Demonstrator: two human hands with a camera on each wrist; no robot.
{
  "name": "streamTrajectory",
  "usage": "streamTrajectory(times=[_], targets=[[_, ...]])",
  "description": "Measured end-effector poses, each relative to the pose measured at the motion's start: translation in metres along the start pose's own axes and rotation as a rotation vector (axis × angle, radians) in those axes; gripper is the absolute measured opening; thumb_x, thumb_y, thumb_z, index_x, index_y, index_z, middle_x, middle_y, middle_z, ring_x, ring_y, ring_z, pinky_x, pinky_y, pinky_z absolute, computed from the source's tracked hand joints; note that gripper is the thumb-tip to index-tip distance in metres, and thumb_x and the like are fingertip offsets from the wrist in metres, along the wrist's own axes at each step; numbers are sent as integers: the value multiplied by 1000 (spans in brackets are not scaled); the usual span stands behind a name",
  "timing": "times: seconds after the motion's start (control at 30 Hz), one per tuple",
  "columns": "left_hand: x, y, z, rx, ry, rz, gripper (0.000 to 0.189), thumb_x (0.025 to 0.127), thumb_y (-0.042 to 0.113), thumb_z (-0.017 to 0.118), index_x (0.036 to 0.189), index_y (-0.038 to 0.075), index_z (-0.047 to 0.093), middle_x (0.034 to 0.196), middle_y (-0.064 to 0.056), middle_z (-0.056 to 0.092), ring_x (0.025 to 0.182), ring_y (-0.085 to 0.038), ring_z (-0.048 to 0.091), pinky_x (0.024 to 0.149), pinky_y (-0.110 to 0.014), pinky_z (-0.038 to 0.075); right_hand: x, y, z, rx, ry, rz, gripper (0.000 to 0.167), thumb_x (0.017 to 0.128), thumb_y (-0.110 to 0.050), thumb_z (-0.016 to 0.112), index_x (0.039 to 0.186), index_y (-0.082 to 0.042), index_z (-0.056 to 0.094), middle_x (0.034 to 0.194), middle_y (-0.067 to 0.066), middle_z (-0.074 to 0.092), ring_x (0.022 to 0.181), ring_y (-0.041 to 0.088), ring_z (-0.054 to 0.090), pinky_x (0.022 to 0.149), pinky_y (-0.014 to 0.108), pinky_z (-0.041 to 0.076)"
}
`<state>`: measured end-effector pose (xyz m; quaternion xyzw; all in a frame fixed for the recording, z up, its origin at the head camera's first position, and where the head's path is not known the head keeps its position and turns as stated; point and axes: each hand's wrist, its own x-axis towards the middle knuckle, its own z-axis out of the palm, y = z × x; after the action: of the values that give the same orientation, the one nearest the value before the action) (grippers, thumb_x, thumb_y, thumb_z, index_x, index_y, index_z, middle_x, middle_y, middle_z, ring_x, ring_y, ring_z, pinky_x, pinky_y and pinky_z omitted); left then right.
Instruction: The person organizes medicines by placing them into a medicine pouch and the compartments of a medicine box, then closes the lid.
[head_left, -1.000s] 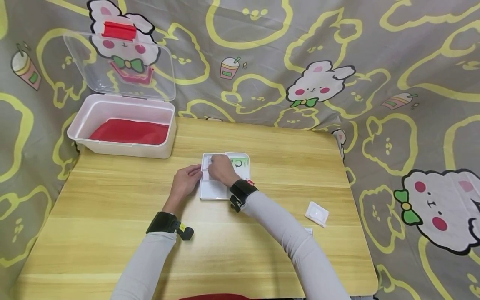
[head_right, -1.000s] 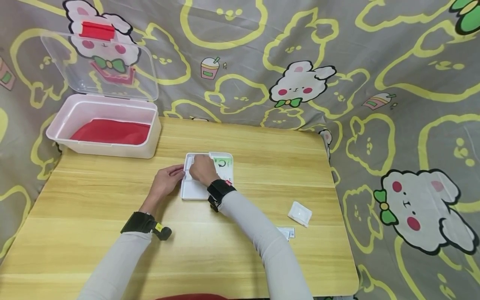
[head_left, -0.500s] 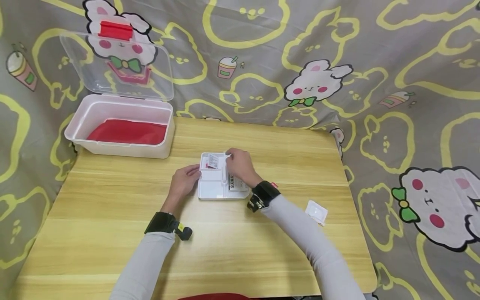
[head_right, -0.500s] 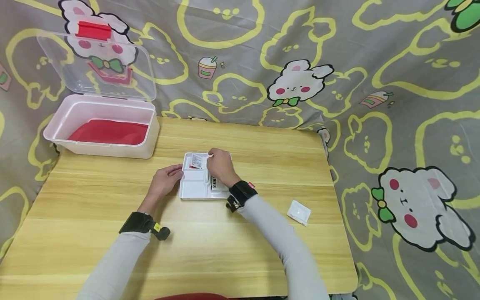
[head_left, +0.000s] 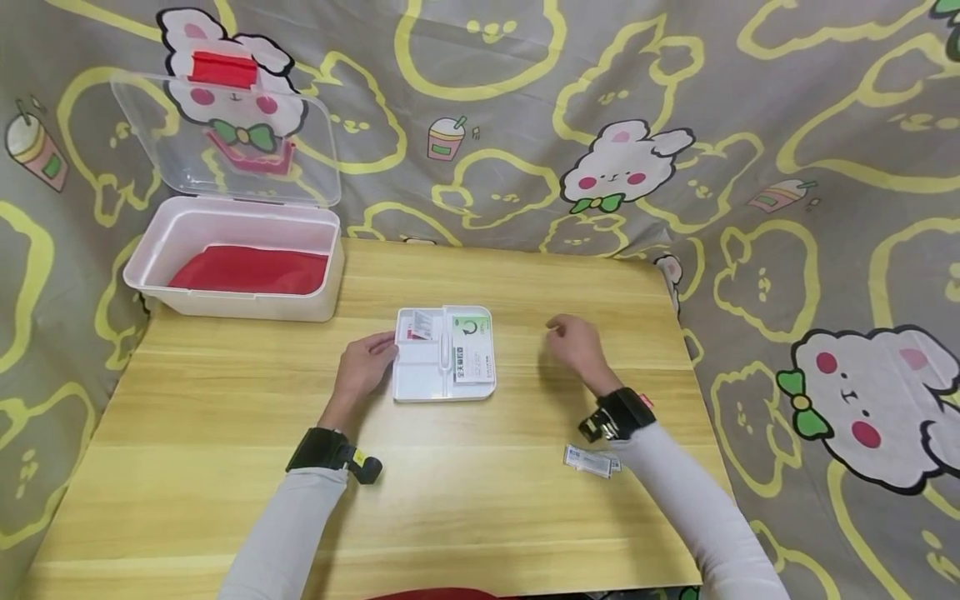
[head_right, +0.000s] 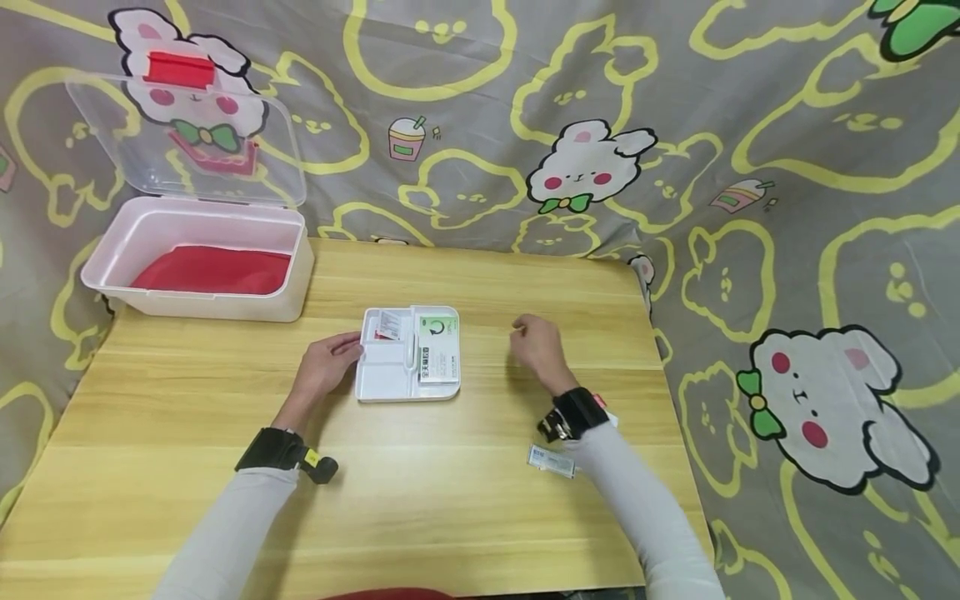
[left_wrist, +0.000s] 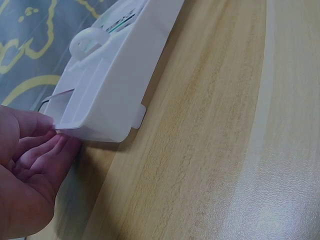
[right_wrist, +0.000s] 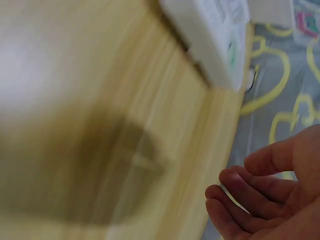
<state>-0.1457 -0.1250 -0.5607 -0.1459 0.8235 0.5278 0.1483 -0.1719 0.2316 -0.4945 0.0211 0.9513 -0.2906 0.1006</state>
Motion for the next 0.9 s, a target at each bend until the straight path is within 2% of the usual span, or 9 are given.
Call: streamTrajectory(times=[0.2,0.43,0.63,0.77,0.9], targets=[[0,-1,-1,15,5,3,44,101,29,58,142,12,59,136,-12,65,136,-31,55,117,-48,36,-21,52,-16,-83,-10,63,39,94,-14,49,123,6,65,113,28,71,97,40,69,84,50,55],[-1,0,-1,15,7,11,44,101,29,59,141,12,60,136,-12,65,135,-31,55,117,-47,36,-49,98,-37,-150,-103,153,42,91,-17,59,121,12,61,119,32,66,107,48,64,89,54,53],[-1,1,0,11,9,14,43,101,28,59,141,12,61,135,-12,66,135,-30,56,117,-47,36,-74,117,-45,-151,-116,217,40,90,-17,67,117,12,61,117,33,63,103,46,62,85,53,52],[0,0,1,6,8,22,43,101,28,59,140,12,61,135,-12,66,135,-30,56,117,-46,37,-91,123,-35,-154,-118,197,36,88,-14,68,113,11,62,110,30,65,96,42,63,81,51,52],[1,-2,1,5,6,25,43,100,28,60,140,11,61,134,-12,66,133,-30,57,116,-46,38,-106,117,-22,-144,-108,158,33,87,-13,69,111,8,62,105,27,67,93,39,64,79,51,52]])
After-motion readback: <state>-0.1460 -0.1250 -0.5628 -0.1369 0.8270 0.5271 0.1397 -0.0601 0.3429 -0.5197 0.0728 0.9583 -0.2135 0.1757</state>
